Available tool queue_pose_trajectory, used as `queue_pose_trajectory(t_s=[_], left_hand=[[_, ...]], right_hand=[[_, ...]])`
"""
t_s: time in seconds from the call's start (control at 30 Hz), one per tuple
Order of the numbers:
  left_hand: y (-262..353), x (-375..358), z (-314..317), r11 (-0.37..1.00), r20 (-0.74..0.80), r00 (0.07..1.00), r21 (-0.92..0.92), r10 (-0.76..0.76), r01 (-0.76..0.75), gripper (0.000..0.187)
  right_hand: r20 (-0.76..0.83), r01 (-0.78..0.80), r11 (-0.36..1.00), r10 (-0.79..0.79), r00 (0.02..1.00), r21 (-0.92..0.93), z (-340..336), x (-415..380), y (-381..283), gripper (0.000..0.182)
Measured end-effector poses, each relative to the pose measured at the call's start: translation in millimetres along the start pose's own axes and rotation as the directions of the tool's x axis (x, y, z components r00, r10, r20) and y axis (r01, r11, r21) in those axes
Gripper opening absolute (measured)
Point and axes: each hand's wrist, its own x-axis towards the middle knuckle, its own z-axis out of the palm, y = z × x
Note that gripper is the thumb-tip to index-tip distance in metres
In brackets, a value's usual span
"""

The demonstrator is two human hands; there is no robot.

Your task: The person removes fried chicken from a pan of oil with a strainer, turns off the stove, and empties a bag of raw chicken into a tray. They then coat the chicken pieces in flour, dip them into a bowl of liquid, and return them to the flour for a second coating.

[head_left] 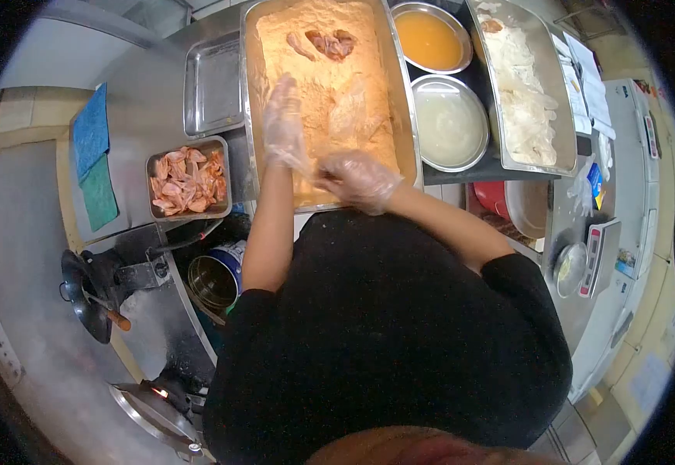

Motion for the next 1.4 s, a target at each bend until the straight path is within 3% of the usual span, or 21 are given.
queue_pose_trajectory(t_s=[0.03, 0.07, 0.1, 0.23, 0.3, 0.33, 0.37, 0.4, 0.47, 0.53, 0.77, 0.8, 0.83, 0.87, 0.93, 0.97, 1.0, 1.1, 1.2, 1.33, 1.4], left_hand=[[-3, -1, -5, 1.0, -0.005, 1.0, 0.002, -0.008, 0.008, 0.073], [-5, -2, -11, 0.827, 0.156, 0.986, 0.56, -0.057, -0.041, 0.06], [-7, -2, -15, 0.378, 0.261, 0.946, 0.909, -0.191, -0.174, 0.048], [-7, -11, -1, 0.235, 0.243, 0.94, 0.954, -0.239, -0.186, 0.035], [-2, -8, 6, 0.132, 0.246, 0.935, 0.967, -0.256, -0.218, 0.027], [-1, -6, 6, 0.128, 0.248, 0.934, 0.967, -0.256, -0.222, 0.027], [0, -7, 4, 0.642, 0.135, 0.961, 0.765, -0.241, 0.053, 0.024], [0, -7, 4, 0.926, 0.028, 0.957, 0.261, -0.288, 0.271, 0.022], [24, -15, 18, 0.959, 0.041, 0.962, 0.094, -0.272, 0.267, 0.026], [29, -20, 17, 0.886, 0.152, 0.904, -0.19, -0.398, 0.422, 0.038], [9, -22, -7, 0.865, 0.167, 0.876, -0.155, -0.453, 0.477, 0.047], [8, -23, -11, 0.862, -0.044, 0.947, 0.401, -0.318, 0.309, 0.05], [9, -24, -14, 0.516, -0.14, 0.987, 0.842, -0.077, 0.16, 0.054], [18, -33, -10, 0.519, -0.144, 0.987, 0.84, -0.074, 0.161, 0.054], [36, -55, 7, 0.535, 0.163, 0.923, 0.774, 0.348, -0.338, 0.059], [50, -60, 26, 0.502, 0.184, 0.891, 0.771, 0.415, -0.392, 0.044], [49, -58, 26, 0.503, 0.173, 0.893, 0.774, 0.414, -0.383, 0.044], [52, -34, 29, 0.586, 0.237, 0.97, 0.778, 0.058, -0.226, 0.018], [55, -31, 28, 0.792, 0.185, 0.983, 0.598, 0.011, -0.121, 0.025], [45, -28, 29, 0.862, 0.193, 0.979, 0.485, 0.059, -0.148, 0.026], [35, -29, 36, 0.787, 0.314, 0.927, 0.51, 0.205, -0.346, 0.024]], right_hand=[[0.067, -0.017, 0.999, 0.02, 0.998, -0.047, -7, -6, 16, 0.015], [0.132, -0.028, 0.995, 0.04, 0.99, -0.095, -16, -11, 27, 0.015], [0.074, -0.1, 0.99, 0.108, 0.991, -0.101, -24, -20, 35, 0.016], [-0.09, -0.332, 0.94, 0.325, 0.941, -0.081, -50, -38, 54, 0.028], [-0.019, -0.397, 0.915, 0.397, 0.918, -0.068, -58, -41, 50, 0.034], [0.053, -0.463, 0.884, 0.467, 0.883, -0.062, -60, -42, 47, 0.041], [0.053, -0.465, 0.883, 0.468, 0.882, -0.059, -53, -43, 52, 0.041], [0.086, -0.522, 0.837, 0.515, 0.853, 0.164, -40, -43, 60, 0.047], [0.129, -0.553, 0.745, 0.549, 0.826, 0.373, -25, -34, 63, 0.054], [-0.062, -0.187, 0.348, 0.593, 0.803, 0.918, -10, -21, 53, 0.061], [-0.128, -0.187, 0.402, 0.639, 0.759, 0.897, -30, 16, 65, 0.038], [-0.195, -0.183, 0.49, 0.621, 0.759, 0.852, -31, 19, 65, 0.032], [-0.258, -0.179, 0.574, 0.596, 0.761, 0.799, -33, 22, 65, 0.028], [-0.257, -0.179, 0.577, 0.592, 0.764, 0.797, -34, 25, 65, 0.028], [-0.324, -0.222, 0.781, 0.474, 0.819, 0.584, -39, 27, 65, 0.025], [-0.314, -0.226, 0.781, 0.473, 0.823, 0.583, -41, 27, 64, 0.025], [-0.318, -0.224, 0.831, 0.423, 0.849, 0.509, -45, 27, 61, 0.024], [-0.306, -0.228, 0.861, 0.392, 0.868, 0.455, -61, 25, 60, 0.023], [-0.294, -0.238, 0.798, 0.455, 0.841, 0.553, -72, 18, 74, 0.024], [-0.313, -0.356, 0.808, 0.53, 0.788, 0.469, -85, 14, 69, 0.026], [-0.295, -0.266, 0.817, 0.458, 0.839, 0.512, -82, 16, 63, 0.026]])
